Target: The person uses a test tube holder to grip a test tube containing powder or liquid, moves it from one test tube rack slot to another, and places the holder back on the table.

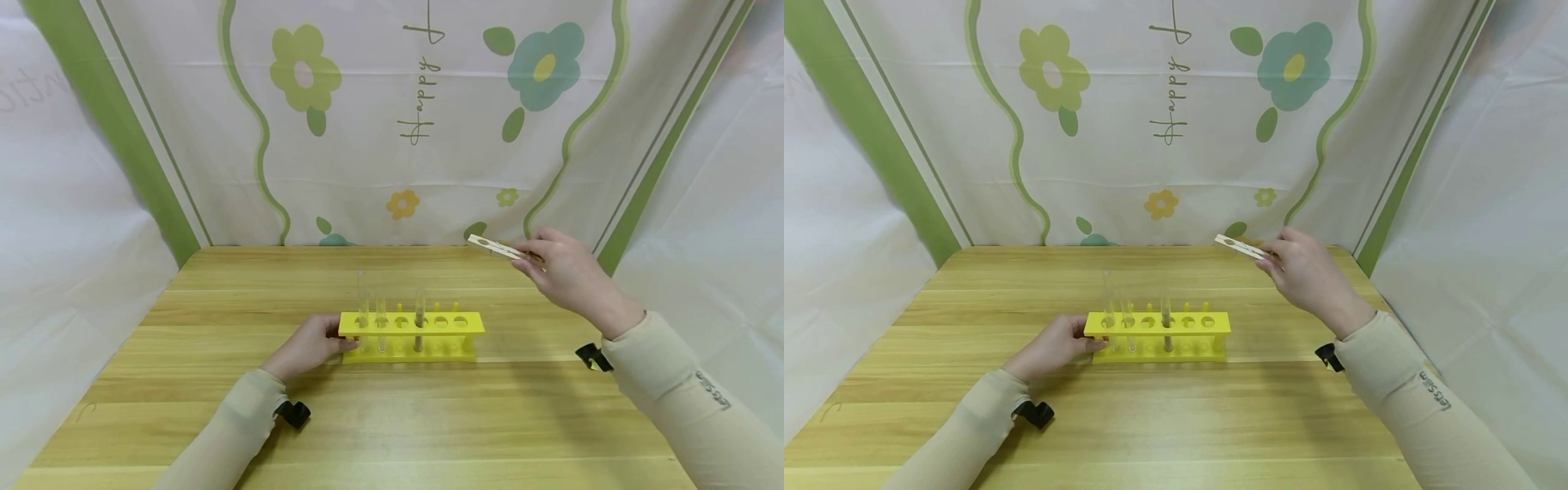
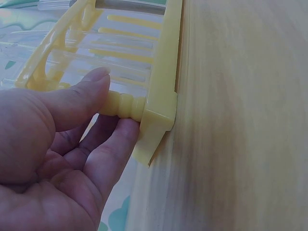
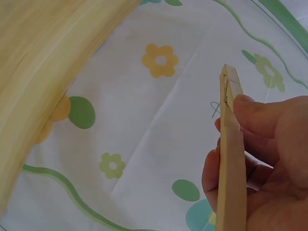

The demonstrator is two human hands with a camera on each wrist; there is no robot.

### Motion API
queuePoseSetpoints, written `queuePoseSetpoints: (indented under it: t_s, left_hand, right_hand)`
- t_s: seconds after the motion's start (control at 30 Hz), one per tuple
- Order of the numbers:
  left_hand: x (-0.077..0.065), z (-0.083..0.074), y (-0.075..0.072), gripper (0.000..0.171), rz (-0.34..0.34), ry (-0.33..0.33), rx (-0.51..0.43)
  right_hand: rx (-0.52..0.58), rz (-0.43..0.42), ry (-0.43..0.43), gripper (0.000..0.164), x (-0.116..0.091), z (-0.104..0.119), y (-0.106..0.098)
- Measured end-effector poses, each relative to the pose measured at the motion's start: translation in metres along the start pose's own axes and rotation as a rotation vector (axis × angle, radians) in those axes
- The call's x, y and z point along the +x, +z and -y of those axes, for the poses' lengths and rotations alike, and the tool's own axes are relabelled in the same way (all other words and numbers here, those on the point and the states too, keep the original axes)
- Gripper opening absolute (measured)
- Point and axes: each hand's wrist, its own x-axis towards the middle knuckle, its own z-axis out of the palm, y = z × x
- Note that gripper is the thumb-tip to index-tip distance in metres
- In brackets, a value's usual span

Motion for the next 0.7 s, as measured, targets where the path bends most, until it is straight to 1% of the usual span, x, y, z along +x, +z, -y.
queuePoseSetpoints:
  t_s: [0.13,0.23,0.57,0.7]
  left_hand:
    - [0.000,0.000,0.000,0.017,0.005,0.001,-0.008]
    - [-0.001,-0.001,0.000,0.018,0.009,-0.001,-0.010]
    - [-0.001,0.000,0.000,0.017,0.005,0.007,-0.011]
    - [0.000,0.000,-0.001,0.020,0.008,0.007,-0.009]
  right_hand:
    - [-0.010,0.059,0.043,0.017,-0.002,-0.006,0.004]
    - [-0.010,0.086,0.075,0.018,-0.004,-0.010,0.006]
    - [-0.018,0.113,0.150,0.015,-0.007,-0.025,0.015]
    - [-0.012,0.104,0.155,0.015,-0.009,-0.029,0.019]
